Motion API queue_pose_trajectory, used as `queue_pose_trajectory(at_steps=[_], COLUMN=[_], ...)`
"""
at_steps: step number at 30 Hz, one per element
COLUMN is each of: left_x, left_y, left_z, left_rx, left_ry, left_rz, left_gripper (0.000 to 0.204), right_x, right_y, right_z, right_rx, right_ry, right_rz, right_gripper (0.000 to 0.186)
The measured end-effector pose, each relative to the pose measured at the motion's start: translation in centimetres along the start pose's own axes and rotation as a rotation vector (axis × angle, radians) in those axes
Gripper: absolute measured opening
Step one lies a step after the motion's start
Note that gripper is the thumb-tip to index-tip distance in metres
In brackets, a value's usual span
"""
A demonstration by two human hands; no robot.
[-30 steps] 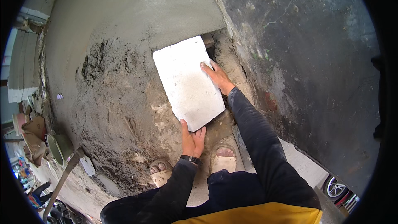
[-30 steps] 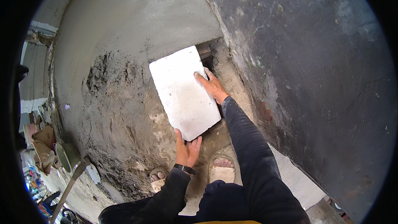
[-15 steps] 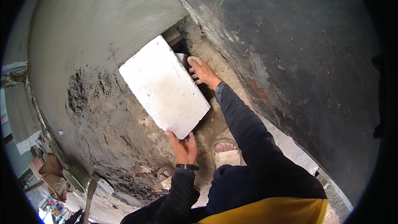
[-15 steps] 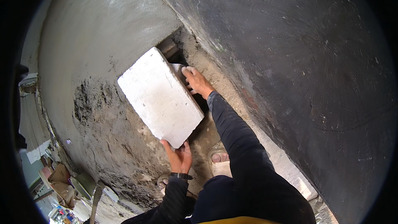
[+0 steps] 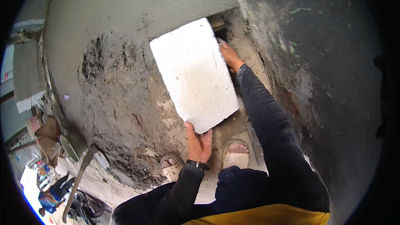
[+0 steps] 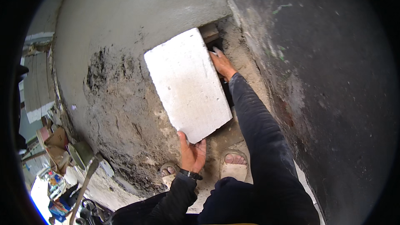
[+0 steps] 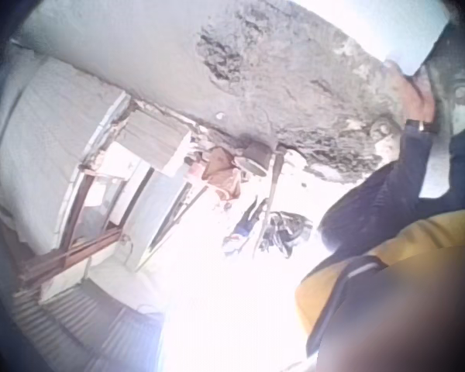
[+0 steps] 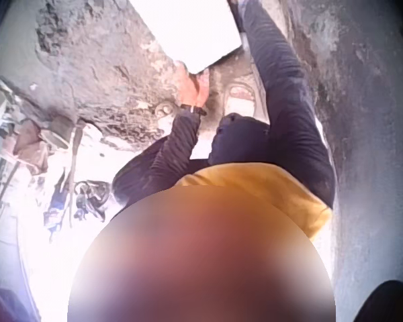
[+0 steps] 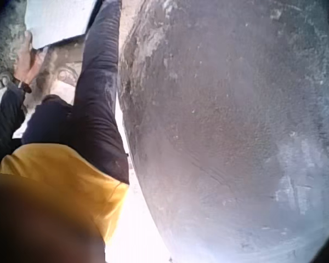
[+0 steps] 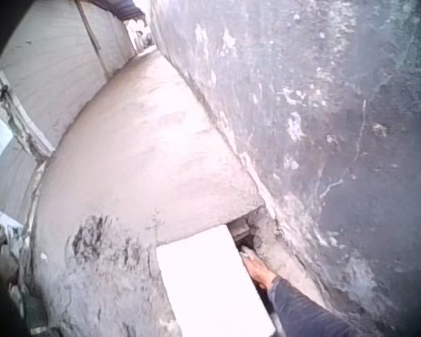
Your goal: The person kneels on a wet concrete floor and uses a trowel to smooth and level the surface. They place a tile on the floor as a guide, then repeatedly scrape and flatten the concrete around it. The person also uses a hoe to move a pile of dry mix and a bucket to collect debris.
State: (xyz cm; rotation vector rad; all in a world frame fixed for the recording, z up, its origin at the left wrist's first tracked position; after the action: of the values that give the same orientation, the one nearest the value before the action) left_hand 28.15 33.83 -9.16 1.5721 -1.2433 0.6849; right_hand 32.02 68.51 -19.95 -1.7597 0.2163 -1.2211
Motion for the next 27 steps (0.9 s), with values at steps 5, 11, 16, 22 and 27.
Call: queue_pose_trajectory(at_steps=[5, 11, 16, 22, 27], left_x=[0.5, 1.3, 1.6, 0.9, 0.9], left_y=[-0.2, 0.2, -0.1, 0.3, 0.7], left_z=[-0.5, -0.5, -1.5, -0.4, 0.0], left_rx=[0.009, -0.012, -0.027, -0.059, -0.086], left_ry=[-0.048, 0.011, -0.049, -0.058, -0.093], left_rz=[0.043, 0.091, 0.107, 0.077, 0.068], left_gripper=[0.068, 0.070, 0.081, 0.086, 0.086], right_x=[0.9, 4.6, 6.6, 7.4, 8.5], right_y=[0.3, 3.1, 4.5, 8.6, 10.7], right_z=[0.9, -0.4, 0.3, -0.1, -1.2], right_rx=[0.148, -0.178, -0.159, -0.327, -0.535], right_ry=[-0.065, -0.133, -0.091, -0.056, -0.050], right_rz=[-0.027, -0.114, 0.026, 0.050, 0.054], right_gripper=[0.075, 0.067, 0.055, 0.060, 0.067])
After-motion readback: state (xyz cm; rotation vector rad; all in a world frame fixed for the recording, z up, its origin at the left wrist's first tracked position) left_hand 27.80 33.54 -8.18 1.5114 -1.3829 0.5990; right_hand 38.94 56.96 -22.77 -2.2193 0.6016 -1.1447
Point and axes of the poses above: each hand's wrist, its own x-axis away from the middle knuckle, its own z-axis out of the back of the hand, y = z × x, the point moved 9 cm from there along -x, towards the middle knuckle, and after that the axes turned 6 degrees about -y, right-handed, at the moved point
